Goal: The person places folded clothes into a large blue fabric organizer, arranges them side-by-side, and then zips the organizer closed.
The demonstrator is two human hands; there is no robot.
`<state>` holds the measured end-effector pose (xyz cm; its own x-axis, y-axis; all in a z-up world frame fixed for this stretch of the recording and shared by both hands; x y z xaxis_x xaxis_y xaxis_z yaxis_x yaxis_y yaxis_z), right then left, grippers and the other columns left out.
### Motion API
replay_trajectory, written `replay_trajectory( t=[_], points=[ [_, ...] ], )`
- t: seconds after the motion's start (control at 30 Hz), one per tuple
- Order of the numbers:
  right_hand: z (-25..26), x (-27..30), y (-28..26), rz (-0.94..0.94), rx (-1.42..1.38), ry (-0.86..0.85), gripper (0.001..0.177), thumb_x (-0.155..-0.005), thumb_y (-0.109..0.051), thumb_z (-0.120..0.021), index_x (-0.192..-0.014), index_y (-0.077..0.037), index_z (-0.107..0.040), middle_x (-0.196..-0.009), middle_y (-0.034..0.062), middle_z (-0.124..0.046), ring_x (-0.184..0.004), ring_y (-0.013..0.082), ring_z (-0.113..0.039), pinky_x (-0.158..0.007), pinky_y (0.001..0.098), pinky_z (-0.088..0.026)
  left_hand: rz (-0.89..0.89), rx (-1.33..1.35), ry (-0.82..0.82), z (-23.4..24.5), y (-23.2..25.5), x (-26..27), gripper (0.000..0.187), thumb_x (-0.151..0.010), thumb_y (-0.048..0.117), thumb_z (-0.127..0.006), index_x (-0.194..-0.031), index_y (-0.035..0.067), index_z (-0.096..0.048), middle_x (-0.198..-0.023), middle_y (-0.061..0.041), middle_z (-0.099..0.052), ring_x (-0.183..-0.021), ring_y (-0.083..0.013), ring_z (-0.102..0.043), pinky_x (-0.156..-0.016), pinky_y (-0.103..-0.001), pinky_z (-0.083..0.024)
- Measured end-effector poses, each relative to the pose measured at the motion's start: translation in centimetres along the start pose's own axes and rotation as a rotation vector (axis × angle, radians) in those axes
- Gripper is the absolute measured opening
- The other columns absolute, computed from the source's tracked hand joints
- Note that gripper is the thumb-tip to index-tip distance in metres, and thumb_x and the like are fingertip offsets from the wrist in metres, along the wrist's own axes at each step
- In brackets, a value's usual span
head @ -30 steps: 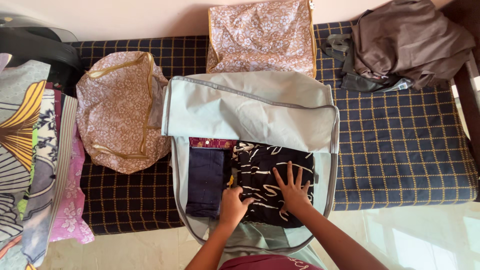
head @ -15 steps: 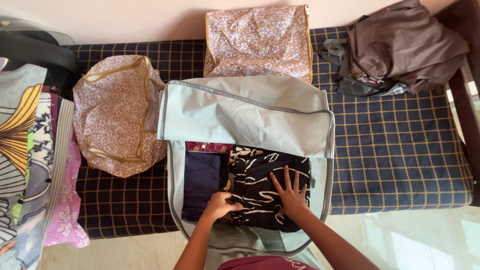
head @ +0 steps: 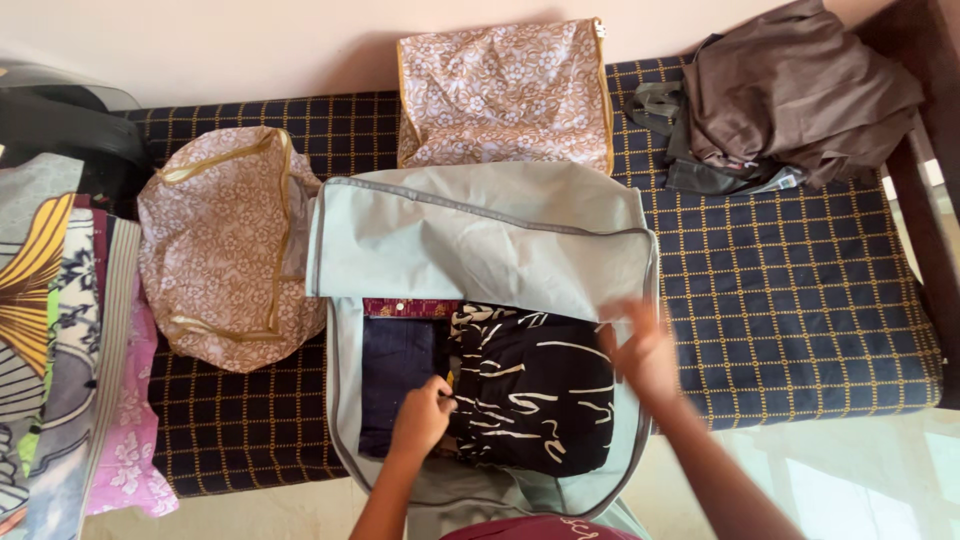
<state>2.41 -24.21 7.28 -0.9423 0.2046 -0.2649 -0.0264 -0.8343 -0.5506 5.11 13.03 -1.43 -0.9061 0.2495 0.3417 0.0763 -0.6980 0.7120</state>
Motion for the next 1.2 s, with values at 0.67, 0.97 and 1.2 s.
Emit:
replay_trajectory(
  t=[0.67, 0.97, 1.2],
  points=[
    [9.5, 2.8, -7.2, 0.351, -0.116, -0.37, 0.017, -0.069, 0.0, -0.076, -0.082, -0.011, -0.074, -0.082, 0.0044, -0.071, -0.08, 0.0278, -0.069, -0.07, 0.0415, -0.055, -0.655, -0.109, 0.352, 7.0, 28.7, -6.1, 0.024, -0.094, 0.008, -0.068, -0.117, 0.006, -0.065, -0.102, -0.012, -0.071, -0.101, -0.0323, -0.063, -0.092, -0.044, -0.05],
    [8.7, 11.7, -1.8, 0.225, -0.16, -0.456, 0.019, -0.067, 0.003, -0.073, -0.082, -0.007, -0.07, -0.092, 0.0075, -0.071, -0.096, 0.0298, -0.069, -0.085, 0.0397, -0.056, 0.086, -0.86, -0.524, 1.6, 7.2, -7.9, 0.048, -0.089, 0.044, -0.07, -0.127, 0.016, -0.066, -0.129, -0.016, -0.065, -0.125, -0.0398, -0.059, -0.102, -0.068, -0.042],
    [4.7, -3.8, 8.8, -0.248, -0.101, 0.006, 0.015, -0.093, -0.003, -0.068, -0.106, -0.006, -0.074, -0.097, 0.0129, -0.074, -0.084, 0.0289, -0.072, -0.073, 0.0396, -0.056, -0.157, -0.709, -0.915, -1.1, 1.1, -3.9, 0.043, -0.097, 0.041, -0.06, -0.095, 0.0, -0.073, -0.1, -0.024, -0.072, -0.097, -0.041, -0.069, -0.088, -0.05, -0.054]
  ],
)
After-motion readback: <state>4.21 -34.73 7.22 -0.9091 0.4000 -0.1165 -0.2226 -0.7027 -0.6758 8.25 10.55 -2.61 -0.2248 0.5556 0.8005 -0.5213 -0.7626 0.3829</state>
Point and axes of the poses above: each hand's wrist, its own x-axis away from the middle knuckle, its own z-axis out of the back of the hand, y = z × x, the point moved 3 cm from there along -x, towards the middle knuckle
